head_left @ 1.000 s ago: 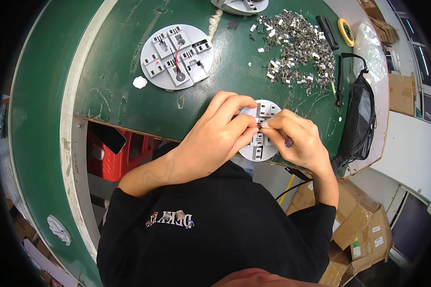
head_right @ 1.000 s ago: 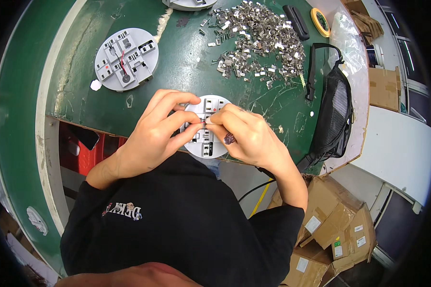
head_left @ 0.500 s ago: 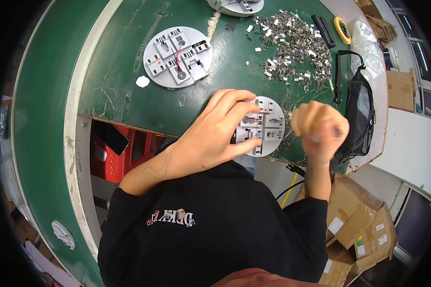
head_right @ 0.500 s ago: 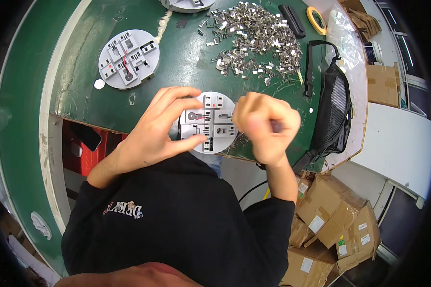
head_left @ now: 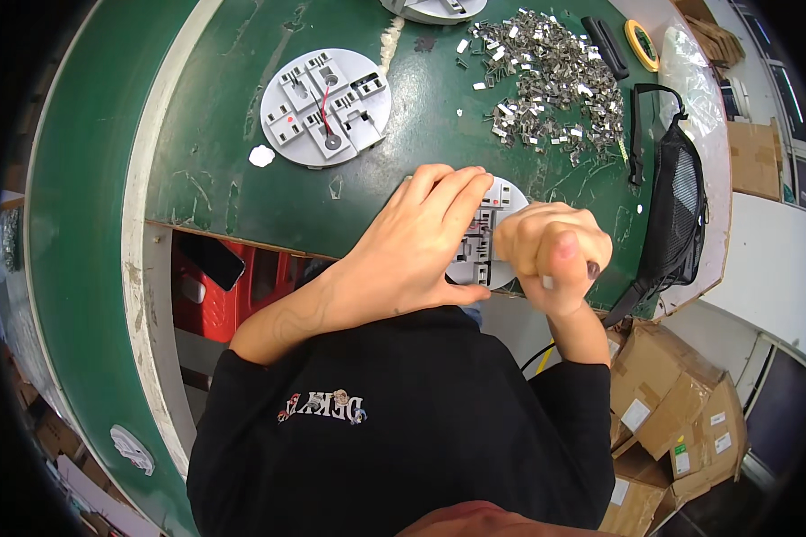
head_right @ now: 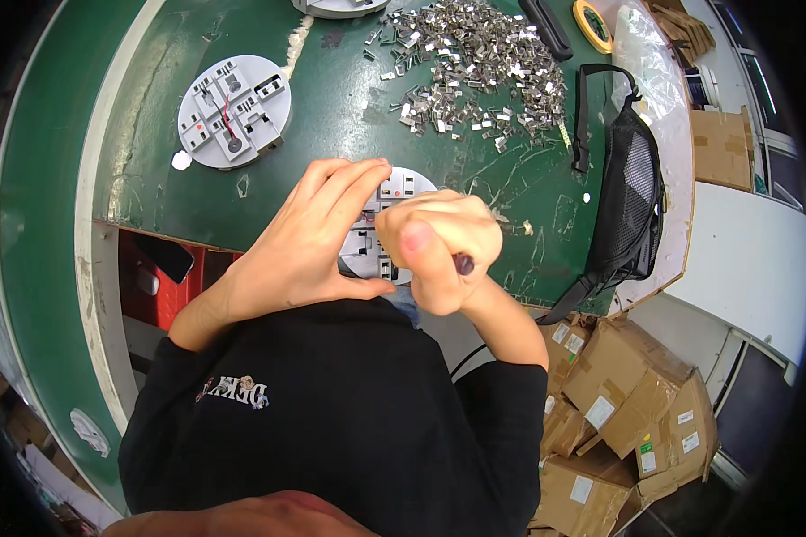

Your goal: Assembling small electronic components onto circular circuit boards using a powered screwdriver on a production line.

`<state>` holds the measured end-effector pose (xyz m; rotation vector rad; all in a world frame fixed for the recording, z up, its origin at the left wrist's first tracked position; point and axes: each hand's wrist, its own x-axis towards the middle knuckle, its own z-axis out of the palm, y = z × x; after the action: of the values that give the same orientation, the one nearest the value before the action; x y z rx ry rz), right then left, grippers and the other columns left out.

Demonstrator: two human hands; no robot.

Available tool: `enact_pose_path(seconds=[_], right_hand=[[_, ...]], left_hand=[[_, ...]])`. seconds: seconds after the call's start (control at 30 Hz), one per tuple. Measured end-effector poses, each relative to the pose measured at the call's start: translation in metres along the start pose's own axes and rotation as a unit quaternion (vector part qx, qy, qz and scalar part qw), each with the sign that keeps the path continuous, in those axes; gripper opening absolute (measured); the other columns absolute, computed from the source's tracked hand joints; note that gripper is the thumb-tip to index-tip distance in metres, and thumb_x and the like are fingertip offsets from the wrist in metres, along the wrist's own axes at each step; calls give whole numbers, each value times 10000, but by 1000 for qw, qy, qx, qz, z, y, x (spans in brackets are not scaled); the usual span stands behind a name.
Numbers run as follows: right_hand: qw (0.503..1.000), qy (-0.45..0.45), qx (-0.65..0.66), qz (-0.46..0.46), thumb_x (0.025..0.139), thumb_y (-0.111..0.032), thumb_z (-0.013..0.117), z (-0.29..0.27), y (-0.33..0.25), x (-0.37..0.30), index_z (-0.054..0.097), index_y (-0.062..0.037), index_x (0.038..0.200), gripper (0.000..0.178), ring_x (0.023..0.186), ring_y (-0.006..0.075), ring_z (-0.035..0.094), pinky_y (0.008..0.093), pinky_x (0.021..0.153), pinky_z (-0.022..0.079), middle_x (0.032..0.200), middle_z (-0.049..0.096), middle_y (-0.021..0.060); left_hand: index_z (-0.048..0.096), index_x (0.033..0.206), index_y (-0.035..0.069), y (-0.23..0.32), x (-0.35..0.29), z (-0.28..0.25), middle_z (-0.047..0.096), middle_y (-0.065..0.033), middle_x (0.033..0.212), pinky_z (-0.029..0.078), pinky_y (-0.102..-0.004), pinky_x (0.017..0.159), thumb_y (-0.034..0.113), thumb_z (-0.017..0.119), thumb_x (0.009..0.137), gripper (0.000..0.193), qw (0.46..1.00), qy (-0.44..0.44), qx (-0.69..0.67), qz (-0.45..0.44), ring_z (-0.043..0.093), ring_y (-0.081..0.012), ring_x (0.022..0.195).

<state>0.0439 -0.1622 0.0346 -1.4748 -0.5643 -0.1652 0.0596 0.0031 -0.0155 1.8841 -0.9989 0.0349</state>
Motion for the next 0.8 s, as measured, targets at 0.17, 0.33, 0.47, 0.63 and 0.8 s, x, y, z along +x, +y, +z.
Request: enact_pose_path(seconds=[0.17, 0.33, 0.47, 0.63, 0.8], right_hand=[[993, -27, 111, 22, 962, -72, 459, -15, -7, 8, 403, -91, 595, 372, 458, 133, 297, 287, 438, 298, 517, 421, 49], [983, 58, 169, 33, 1000, -190, 454, -24, -22, 17, 451, -122, 685, 322, 497, 104, 309, 268, 459, 302, 578, 338, -28], [983, 176, -14, 59, 977, -139, 532, -47, -21, 26, 561, -61, 762, 230, 551, 97, 371, 246, 509, 331, 663, 458, -3], [870, 84, -437, 214, 883, -57, 666, -104, -15, 24, 642, -1, 884, 61, 582, 116, 428, 260, 540, 368, 756, 600, 74], [847, 16, -484, 219, 820, -24, 727, -94, 3, 13, 712, -40, 958, 141, 595, 91, 418, 240, 559, 348, 778, 619, 17]], left_hand=[[383, 1392, -94, -2, -2, 2, 438, -230, 1394, 396, -435, 1039, 305, 864, 632, 983, 1000, 3, 10, -2, 429, -366, 1216], [376, 1403, -90, 3, -3, 2, 438, -216, 1407, 392, -438, 1043, 293, 870, 627, 996, 999, 0, 45, 2, 430, -363, 1228], [394, 1447, -37, 15, -15, -30, 470, -188, 1434, 382, -439, 1066, 268, 894, 595, 1034, 999, -3, 9, -31, 446, -353, 1252], [478, 1445, 20, 16, -46, -119, 544, -174, 1357, 442, -391, 1020, 218, 923, 554, 1015, 921, 254, 135, -261, 552, -310, 1186], [487, 1418, -23, -46, -72, -202, 573, -201, 1300, 456, -404, 1002, 450, 865, 719, 924, 724, 374, 295, -499, 576, -324, 1132]])
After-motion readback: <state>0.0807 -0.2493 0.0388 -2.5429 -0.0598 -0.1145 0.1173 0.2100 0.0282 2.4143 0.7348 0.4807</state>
